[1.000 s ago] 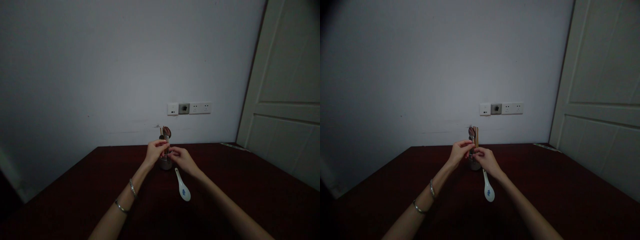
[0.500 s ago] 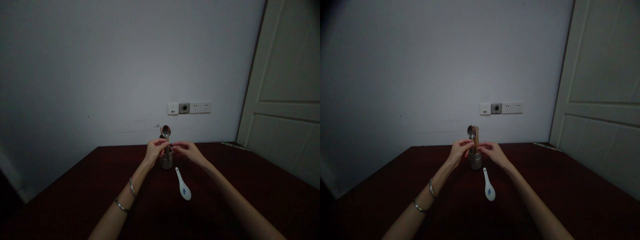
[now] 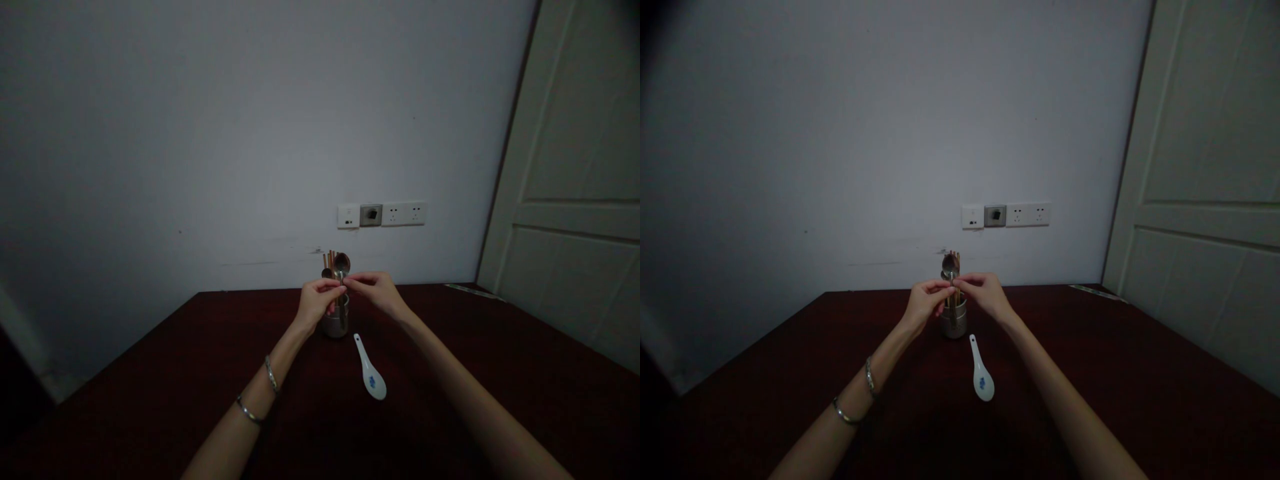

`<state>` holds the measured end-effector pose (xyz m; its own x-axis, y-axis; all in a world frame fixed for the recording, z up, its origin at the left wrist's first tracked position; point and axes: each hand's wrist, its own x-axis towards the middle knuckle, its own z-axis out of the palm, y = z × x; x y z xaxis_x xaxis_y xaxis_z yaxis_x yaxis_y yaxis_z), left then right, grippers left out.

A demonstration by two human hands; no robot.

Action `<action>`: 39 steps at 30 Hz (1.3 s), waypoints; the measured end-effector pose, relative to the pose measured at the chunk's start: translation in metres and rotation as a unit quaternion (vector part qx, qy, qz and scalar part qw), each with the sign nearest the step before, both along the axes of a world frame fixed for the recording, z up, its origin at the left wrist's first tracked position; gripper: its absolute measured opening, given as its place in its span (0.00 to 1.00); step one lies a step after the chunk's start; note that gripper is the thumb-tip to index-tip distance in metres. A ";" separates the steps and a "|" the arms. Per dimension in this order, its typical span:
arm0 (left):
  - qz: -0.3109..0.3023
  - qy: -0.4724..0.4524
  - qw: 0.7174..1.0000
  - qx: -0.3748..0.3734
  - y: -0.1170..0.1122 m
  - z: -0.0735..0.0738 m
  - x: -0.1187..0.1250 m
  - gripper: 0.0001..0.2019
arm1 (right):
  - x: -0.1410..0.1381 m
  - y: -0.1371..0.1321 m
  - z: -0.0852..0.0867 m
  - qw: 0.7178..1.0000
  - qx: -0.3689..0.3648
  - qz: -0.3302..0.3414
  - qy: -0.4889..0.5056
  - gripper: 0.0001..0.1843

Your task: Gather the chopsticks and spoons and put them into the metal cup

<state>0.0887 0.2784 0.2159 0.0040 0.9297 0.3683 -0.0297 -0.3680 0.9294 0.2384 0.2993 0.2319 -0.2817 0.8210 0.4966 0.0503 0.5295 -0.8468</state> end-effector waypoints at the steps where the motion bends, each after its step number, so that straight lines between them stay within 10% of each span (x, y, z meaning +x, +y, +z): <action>1: 0.000 0.004 1.000 -0.003 0.000 0.000 0.000 0.13 | -0.001 0.000 0.000 1.000 0.002 -0.006 0.002 0.13; 18: 0.006 0.033 0.999 -0.004 0.003 -0.001 -0.003 0.15 | -0.006 0.018 0.001 0.992 -0.072 0.044 0.097 0.12; 27: 0.242 0.056 0.966 0.074 0.041 -0.029 -0.035 0.16 | -0.007 0.065 0.002 0.969 -0.123 -0.073 0.201 0.16; 39: 0.075 0.036 0.996 -0.008 0.064 -0.086 -0.023 0.30 | -0.035 0.088 -0.060 0.986 -0.108 -0.096 0.081 0.17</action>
<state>0.0660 0.3424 0.1301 -0.1104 0.9273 0.3577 0.0910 -0.3489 0.9327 0.2034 0.3873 0.1717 -0.0426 0.9429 0.3303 -0.0129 0.3300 -0.9439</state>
